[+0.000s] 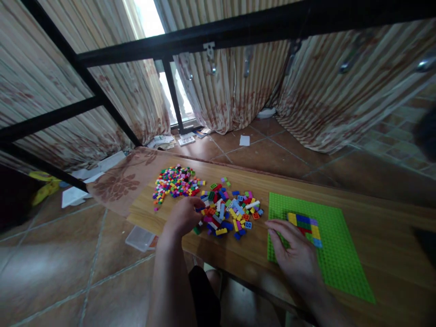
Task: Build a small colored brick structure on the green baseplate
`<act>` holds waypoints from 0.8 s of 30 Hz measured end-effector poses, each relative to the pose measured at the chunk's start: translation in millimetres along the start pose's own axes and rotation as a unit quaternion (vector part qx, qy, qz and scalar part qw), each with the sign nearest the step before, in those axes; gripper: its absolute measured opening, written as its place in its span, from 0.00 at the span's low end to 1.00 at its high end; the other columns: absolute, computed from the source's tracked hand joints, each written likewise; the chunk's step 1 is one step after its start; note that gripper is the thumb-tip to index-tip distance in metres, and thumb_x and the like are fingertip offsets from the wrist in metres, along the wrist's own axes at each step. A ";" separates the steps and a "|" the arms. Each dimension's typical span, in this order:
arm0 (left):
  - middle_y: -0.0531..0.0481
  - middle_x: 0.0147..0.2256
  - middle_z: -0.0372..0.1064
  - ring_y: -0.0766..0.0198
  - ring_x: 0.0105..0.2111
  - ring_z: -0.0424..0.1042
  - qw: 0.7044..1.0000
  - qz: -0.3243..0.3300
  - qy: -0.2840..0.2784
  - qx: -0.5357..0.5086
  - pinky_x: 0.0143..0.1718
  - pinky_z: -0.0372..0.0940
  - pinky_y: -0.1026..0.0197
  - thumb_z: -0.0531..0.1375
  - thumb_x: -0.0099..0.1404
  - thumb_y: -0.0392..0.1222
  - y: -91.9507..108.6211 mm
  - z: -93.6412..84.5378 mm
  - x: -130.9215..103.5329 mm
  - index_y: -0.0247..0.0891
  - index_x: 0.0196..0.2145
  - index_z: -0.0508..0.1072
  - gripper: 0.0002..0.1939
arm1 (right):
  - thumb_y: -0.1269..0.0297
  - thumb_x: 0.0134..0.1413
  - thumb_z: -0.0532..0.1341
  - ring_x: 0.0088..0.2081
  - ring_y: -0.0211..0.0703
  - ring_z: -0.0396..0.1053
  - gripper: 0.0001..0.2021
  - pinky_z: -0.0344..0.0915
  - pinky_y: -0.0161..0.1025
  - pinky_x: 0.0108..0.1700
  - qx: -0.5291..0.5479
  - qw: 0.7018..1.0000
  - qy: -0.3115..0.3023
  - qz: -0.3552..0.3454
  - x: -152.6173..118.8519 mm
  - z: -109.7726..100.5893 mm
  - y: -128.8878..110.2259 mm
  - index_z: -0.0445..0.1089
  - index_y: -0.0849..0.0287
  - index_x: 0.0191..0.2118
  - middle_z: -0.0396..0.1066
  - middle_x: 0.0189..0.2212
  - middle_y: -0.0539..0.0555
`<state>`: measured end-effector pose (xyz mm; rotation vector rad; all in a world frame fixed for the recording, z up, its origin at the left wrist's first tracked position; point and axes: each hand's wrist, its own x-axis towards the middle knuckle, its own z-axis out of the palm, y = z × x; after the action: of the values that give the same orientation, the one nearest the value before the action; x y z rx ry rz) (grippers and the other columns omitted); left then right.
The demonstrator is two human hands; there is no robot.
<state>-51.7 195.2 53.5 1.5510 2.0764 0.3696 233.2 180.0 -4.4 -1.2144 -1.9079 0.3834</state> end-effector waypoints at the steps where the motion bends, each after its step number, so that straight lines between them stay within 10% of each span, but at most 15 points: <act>1: 0.51 0.31 0.74 0.63 0.31 0.71 1.000 0.000 -0.004 0.008 0.31 0.63 0.65 0.63 0.51 0.34 -0.4 1.1 -0.1 0.41 0.37 0.79 0.14 | 0.65 0.61 0.55 0.42 0.45 0.72 0.09 0.70 0.45 0.45 0.002 1.000 0.000 0.001 -0.1 0.3 0.4 0.73 0.55 0.41 0.75 0.40 0.55; 24: 0.46 0.41 0.73 0.59 0.39 0.72 0.997 0.039 0.039 0.051 0.39 0.63 0.62 0.60 0.55 0.35 27.2 23.5 8.2 0.42 0.44 0.76 0.17 | 0.64 0.61 0.55 0.41 0.45 0.73 0.09 0.71 0.44 0.44 0.012 1.000 0.000 0.020 2.8 1.5 2.2 0.73 0.55 0.41 0.75 0.39 0.55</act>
<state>-18.5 209.3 45.8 1.7061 2.1286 0.3611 232.8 183.8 -5.4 -1.2384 -1.8764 0.4269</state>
